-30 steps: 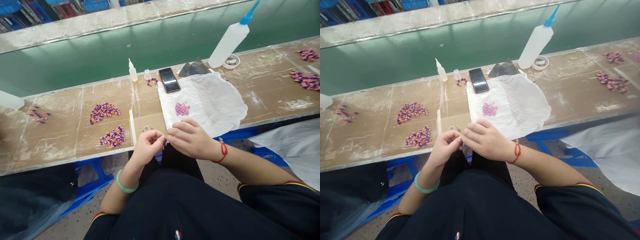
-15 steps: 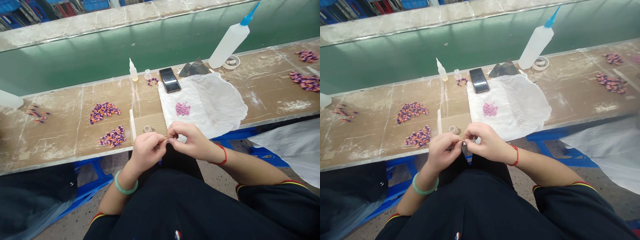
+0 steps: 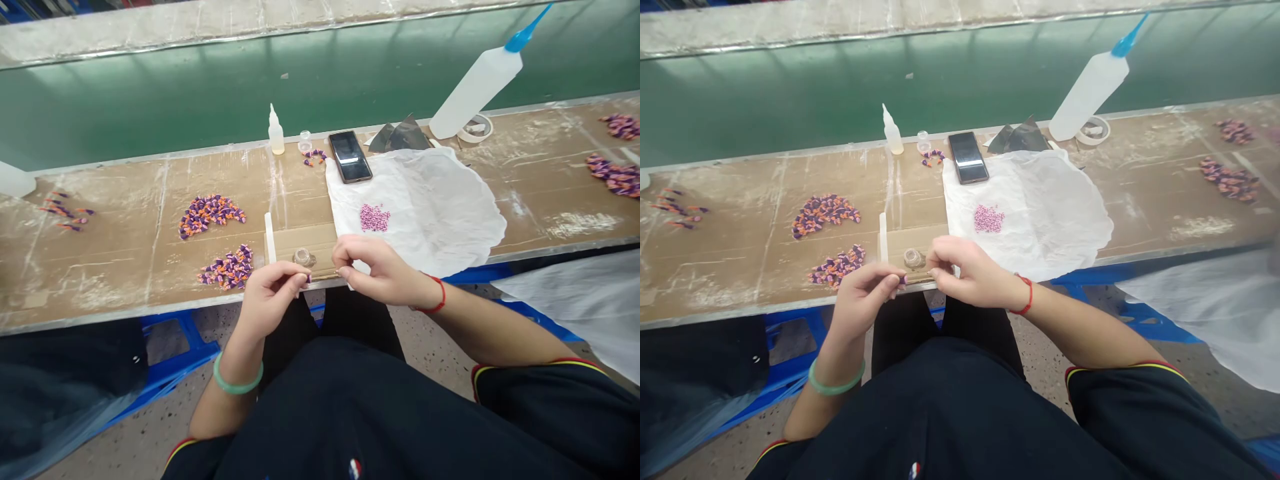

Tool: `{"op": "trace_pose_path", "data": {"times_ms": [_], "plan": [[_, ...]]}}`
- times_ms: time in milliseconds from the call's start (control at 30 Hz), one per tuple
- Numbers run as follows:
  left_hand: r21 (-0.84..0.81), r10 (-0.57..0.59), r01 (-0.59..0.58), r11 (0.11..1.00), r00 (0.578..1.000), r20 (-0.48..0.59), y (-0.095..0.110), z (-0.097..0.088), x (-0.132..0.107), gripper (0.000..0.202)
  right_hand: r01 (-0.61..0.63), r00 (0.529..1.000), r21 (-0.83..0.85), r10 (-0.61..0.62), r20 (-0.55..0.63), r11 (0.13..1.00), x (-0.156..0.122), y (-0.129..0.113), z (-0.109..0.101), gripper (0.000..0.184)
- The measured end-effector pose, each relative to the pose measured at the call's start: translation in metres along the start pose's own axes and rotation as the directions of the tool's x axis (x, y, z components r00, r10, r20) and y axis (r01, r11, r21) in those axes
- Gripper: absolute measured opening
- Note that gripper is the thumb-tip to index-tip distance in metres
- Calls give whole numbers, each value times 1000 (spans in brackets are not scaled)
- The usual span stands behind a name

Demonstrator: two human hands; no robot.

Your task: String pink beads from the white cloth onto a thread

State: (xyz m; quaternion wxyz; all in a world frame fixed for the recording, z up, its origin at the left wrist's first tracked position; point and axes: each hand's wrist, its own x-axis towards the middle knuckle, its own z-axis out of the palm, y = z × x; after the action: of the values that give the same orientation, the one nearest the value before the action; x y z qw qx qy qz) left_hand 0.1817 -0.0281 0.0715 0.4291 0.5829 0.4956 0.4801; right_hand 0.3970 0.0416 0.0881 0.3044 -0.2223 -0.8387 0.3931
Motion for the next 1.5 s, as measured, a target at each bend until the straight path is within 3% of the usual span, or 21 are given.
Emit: {"op": "trace_pose_path", "data": {"times_ms": [167,333,567,1000,1133,1233,1300,1367,1433,1500], "plan": [[-119,-258,250,961,964,-58,-22,-15,-19,19,127,982,-362,-65,179,923,29,36,8,19],[-202,-325,304,931,943,-77,-29,-18,-25,18,183,939,-582,33,341,792,49,48,16,20],[-215,-324,301,929,943,-81,-33,-20,-23,19,225,905,-626,77,417,746,57,44,16,18],[-261,-347,311,914,932,-101,-37,-19,-22,18,245,903,-642,70,424,727,58,44,19,20],[-323,-368,306,895,918,-149,-35,-15,-23,23,128,944,-541,66,325,831,56,36,17,20],[-402,-344,229,887,907,-242,-29,-10,-23,28,-126,967,-181,162,198,975,51,18,17,16],[-453,-295,147,879,915,-274,-22,-6,-23,28,-311,939,176,273,210,934,46,2,20,15],[-493,-233,73,867,934,-271,-14,-2,-23,24,-417,906,415,331,265,808,41,-12,22,17],[-520,-181,22,854,949,-257,-5,1,-23,19,-443,895,485,340,289,754,37,-23,24,19],[-531,-153,-1,847,957,-246,2,3,-24,16,-428,902,459,338,269,779,33,-30,24,18]]}}
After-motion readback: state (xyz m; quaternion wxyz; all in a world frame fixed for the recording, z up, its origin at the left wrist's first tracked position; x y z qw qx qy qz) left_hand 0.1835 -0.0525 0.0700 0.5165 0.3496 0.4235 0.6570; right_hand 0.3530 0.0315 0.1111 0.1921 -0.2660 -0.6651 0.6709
